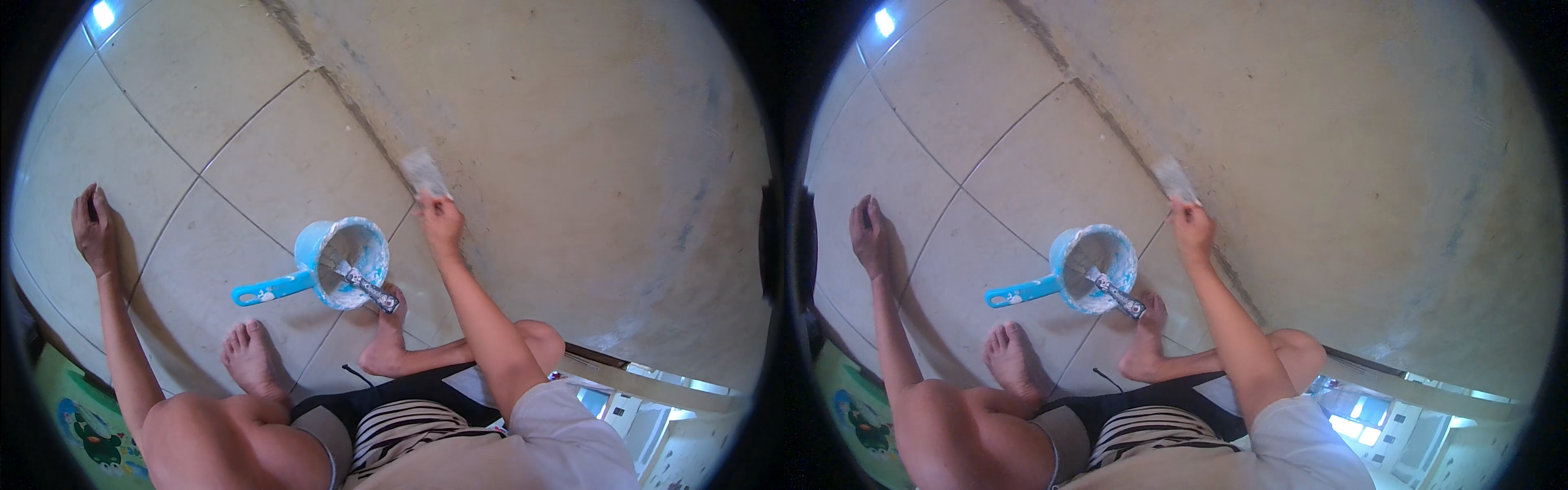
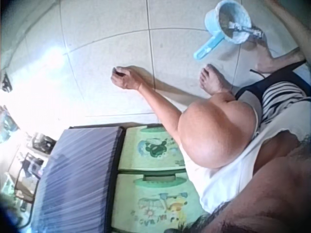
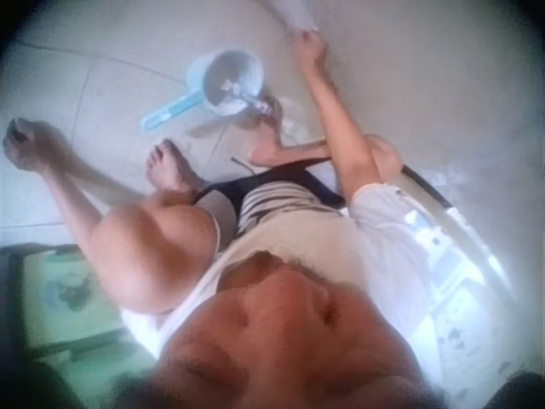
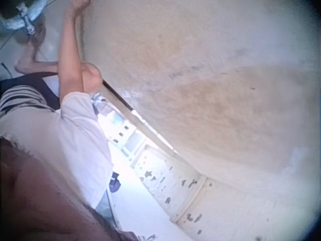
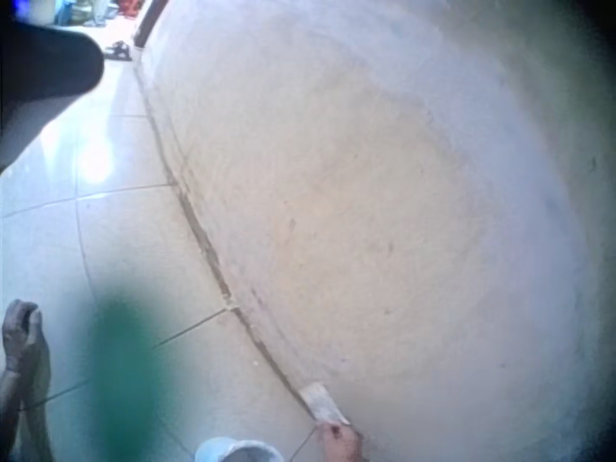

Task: The person applies patching compound from a small bucket to a crack in a wall using a putty knife and smooths it out.

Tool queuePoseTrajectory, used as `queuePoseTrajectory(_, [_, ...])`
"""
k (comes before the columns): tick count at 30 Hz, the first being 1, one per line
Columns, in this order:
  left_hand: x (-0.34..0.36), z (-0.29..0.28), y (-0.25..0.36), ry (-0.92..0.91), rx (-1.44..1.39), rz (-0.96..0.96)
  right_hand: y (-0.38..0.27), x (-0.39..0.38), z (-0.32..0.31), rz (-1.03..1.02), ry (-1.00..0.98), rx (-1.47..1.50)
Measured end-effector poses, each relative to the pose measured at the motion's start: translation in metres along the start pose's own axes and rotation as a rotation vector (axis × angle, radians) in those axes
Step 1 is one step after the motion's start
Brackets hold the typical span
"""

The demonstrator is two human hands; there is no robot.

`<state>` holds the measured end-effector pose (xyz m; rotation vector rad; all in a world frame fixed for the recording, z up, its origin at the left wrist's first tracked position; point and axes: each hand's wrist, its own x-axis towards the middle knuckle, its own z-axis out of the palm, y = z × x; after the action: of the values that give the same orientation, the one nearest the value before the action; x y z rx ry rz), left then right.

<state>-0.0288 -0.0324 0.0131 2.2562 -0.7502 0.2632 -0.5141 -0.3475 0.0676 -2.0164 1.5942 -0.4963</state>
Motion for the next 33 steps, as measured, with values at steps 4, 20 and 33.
queuePoseTrajectory(4, [-0.01,-0.001,-0.061,-0.054,0.082,-0.03,-0.042,0.03,0.077,-0.086,-0.071,-0.087])
queuePoseTrajectory(20, [0.014,-0.001,-0.027,-0.279,0.412,-0.302,0.025,-0.023,-0.015,0.13,0.015,-0.002])
queuePoseTrajectory(33, [-0.002,-0.01,-0.02,-0.026,0.059,0.011,-0.014,0.005,-0.031,0.108,0.008,-0.115])
